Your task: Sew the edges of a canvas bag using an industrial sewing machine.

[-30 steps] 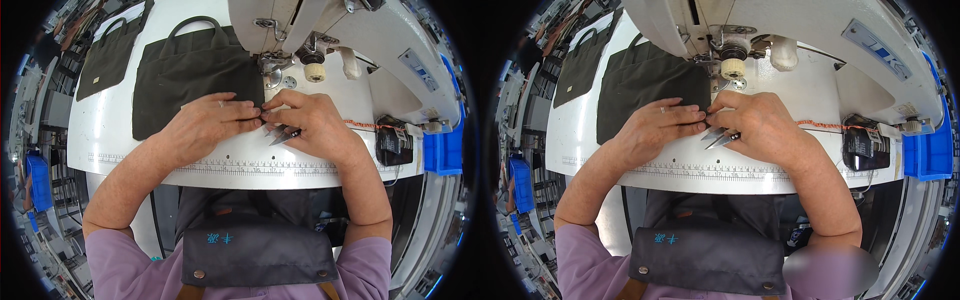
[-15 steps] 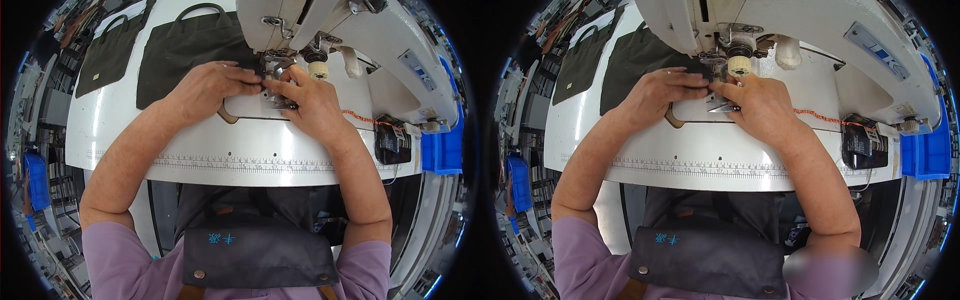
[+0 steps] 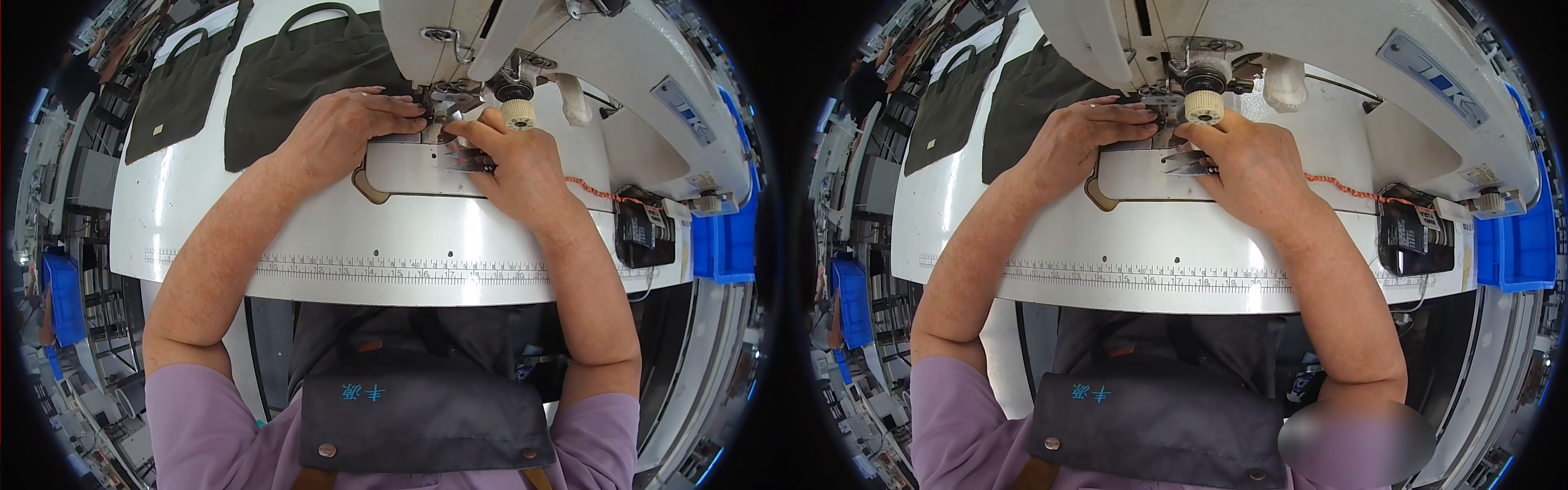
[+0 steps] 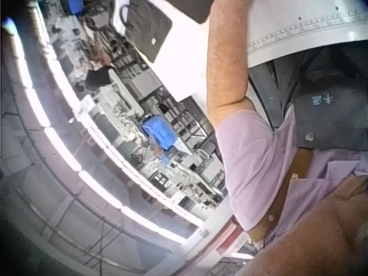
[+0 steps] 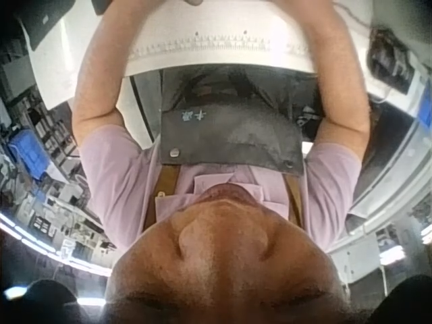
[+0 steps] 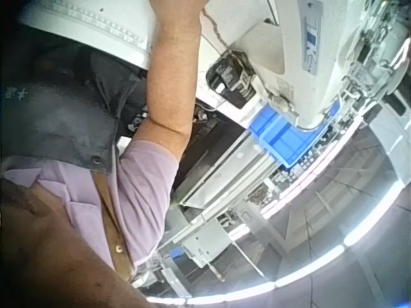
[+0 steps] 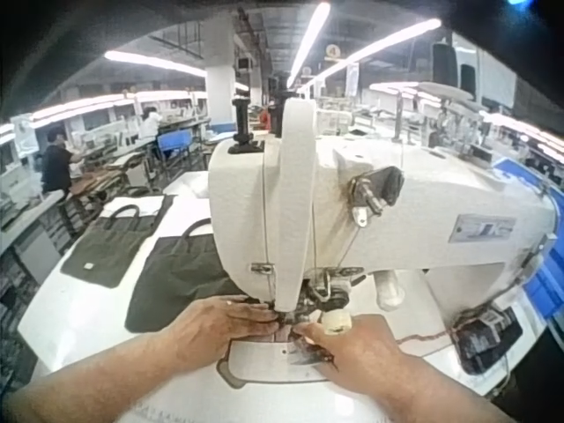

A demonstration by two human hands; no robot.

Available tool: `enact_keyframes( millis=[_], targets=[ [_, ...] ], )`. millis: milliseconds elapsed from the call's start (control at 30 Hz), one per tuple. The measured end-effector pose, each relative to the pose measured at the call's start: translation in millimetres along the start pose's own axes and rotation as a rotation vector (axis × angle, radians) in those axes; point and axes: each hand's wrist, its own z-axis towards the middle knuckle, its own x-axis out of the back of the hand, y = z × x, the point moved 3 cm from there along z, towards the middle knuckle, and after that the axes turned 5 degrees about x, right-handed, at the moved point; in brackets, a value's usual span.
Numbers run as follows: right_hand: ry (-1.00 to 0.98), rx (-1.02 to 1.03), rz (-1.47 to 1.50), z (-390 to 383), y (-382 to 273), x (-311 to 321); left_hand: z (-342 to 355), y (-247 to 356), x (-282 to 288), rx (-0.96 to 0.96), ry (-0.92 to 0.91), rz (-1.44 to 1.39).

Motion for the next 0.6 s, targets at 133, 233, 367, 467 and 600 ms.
enact_keyframes(
  millis=[133, 233, 367, 467, 600],
  targets=[
    [0.001, -0.001, 0.005, 0.7, 0.0, 0.6, -0.2, 0.9, 0.0, -0.003, 0.009, 0.017],
    [0.023, 0.003, 0.041, 0.9, 0.2, 0.9, -0.4, 2.0, 1.2, -0.005, 0.020, 0.016],
    [0.028, 0.007, 0.050, 0.6, 0.4, -0.1, 0.7, -0.4, -2.1, 0.008, 0.023, 0.010],
    [0.017, -0.005, 0.038, 0.6, 0.0, 0.9, 0.6, 1.2, -1.1, 0.014, 0.030, 0.019],
    [-0.001, -0.003, 0.044, 1.5, 1.2, 1.2, 0.3, -0.3, -2.1, 0.021, 0.021, 0.035]
  ],
)
